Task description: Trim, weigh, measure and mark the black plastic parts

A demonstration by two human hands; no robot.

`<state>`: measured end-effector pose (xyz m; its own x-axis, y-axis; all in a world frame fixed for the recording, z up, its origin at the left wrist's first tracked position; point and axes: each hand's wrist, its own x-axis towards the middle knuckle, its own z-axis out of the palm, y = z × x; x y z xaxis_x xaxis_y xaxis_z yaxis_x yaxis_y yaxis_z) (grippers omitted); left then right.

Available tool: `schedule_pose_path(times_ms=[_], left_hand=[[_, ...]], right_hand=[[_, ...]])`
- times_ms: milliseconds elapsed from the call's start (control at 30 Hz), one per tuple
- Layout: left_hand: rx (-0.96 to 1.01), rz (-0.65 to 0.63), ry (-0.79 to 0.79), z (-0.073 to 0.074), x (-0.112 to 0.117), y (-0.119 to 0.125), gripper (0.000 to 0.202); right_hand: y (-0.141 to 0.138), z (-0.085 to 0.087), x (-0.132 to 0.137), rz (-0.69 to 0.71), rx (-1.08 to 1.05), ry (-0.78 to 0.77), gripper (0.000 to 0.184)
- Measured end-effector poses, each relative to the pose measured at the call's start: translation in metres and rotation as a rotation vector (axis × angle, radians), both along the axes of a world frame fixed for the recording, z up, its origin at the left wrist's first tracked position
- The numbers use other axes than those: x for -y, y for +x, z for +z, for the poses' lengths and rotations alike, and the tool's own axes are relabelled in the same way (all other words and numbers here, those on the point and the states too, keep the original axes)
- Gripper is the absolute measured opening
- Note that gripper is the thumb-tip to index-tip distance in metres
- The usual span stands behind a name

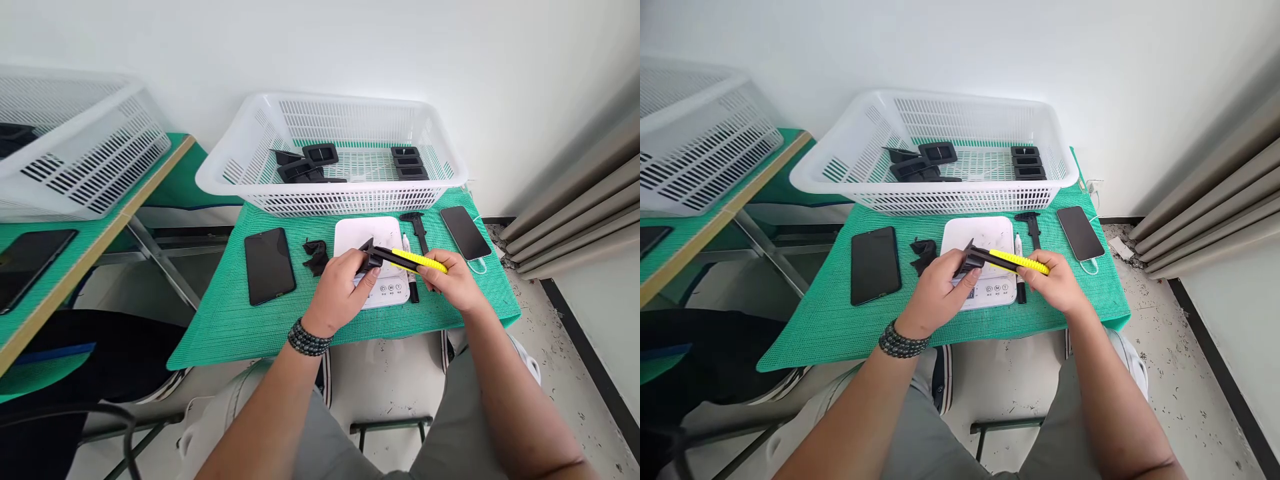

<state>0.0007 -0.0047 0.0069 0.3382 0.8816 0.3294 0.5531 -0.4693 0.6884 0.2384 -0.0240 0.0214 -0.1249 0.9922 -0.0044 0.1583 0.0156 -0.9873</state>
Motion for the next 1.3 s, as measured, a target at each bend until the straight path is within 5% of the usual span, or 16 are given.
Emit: schedule_pose_path(times_ms=[1300], left_hand=[[-0.075,0.034,0.026,0.0035,0.001,0.0028,0.021]], right_hand=[[-0.0013,-0.0003,-0.0002,-0.062,-0.016,0.017,0.033]])
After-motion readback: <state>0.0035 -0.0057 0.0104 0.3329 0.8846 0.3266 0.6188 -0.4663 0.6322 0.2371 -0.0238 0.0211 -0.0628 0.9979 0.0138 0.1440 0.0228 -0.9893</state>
